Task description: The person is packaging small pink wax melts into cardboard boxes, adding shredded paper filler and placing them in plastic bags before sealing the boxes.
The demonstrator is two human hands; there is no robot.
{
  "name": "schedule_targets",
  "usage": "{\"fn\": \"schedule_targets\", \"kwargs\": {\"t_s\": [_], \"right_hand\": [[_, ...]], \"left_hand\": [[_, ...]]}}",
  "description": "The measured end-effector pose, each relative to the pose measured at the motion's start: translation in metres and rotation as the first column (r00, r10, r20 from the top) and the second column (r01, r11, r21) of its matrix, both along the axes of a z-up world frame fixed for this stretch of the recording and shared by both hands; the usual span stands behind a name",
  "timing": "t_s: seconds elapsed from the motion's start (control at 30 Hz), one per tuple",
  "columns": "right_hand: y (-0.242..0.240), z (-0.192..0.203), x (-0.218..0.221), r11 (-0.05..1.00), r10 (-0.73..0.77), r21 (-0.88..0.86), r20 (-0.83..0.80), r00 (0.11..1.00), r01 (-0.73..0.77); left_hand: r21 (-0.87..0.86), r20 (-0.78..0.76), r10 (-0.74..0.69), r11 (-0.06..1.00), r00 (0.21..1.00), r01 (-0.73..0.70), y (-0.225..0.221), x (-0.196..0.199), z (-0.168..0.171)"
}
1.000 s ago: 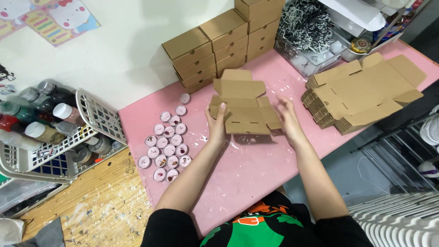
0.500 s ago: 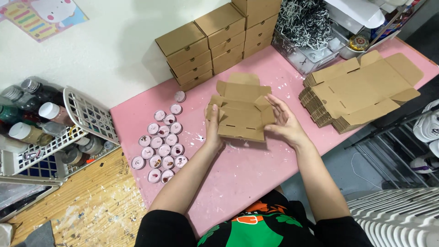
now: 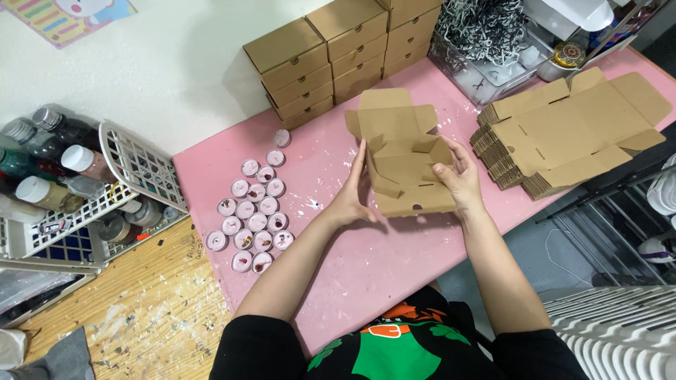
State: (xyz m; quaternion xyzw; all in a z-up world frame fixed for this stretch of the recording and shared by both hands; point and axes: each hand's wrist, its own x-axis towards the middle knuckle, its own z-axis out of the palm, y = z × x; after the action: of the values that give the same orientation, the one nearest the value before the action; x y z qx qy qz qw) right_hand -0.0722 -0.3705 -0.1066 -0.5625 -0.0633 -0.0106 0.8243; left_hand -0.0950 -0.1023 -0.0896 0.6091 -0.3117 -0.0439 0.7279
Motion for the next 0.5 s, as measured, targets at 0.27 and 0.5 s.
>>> {"fn": "schedule_targets", "kwargs": {"t_s": [0.27, 0.5], "right_hand": [[0.017, 0.008, -0.006, 0.984, 0.093, -0.164, 0.111, 0.989, -0.074], [0.031, 0.030, -0.018, 0.972, 0.231, -0.037, -0.022, 0.973, -0.232]], "left_hand": [[-0.069, -0.252, 0.153, 0.982, 0.956, -0.175, -0.009, 0.001, -0.011], [0.146, 0.146, 0.445, 0.874, 0.883, -0.464, -0.021, -0.004, -0.009]]}}
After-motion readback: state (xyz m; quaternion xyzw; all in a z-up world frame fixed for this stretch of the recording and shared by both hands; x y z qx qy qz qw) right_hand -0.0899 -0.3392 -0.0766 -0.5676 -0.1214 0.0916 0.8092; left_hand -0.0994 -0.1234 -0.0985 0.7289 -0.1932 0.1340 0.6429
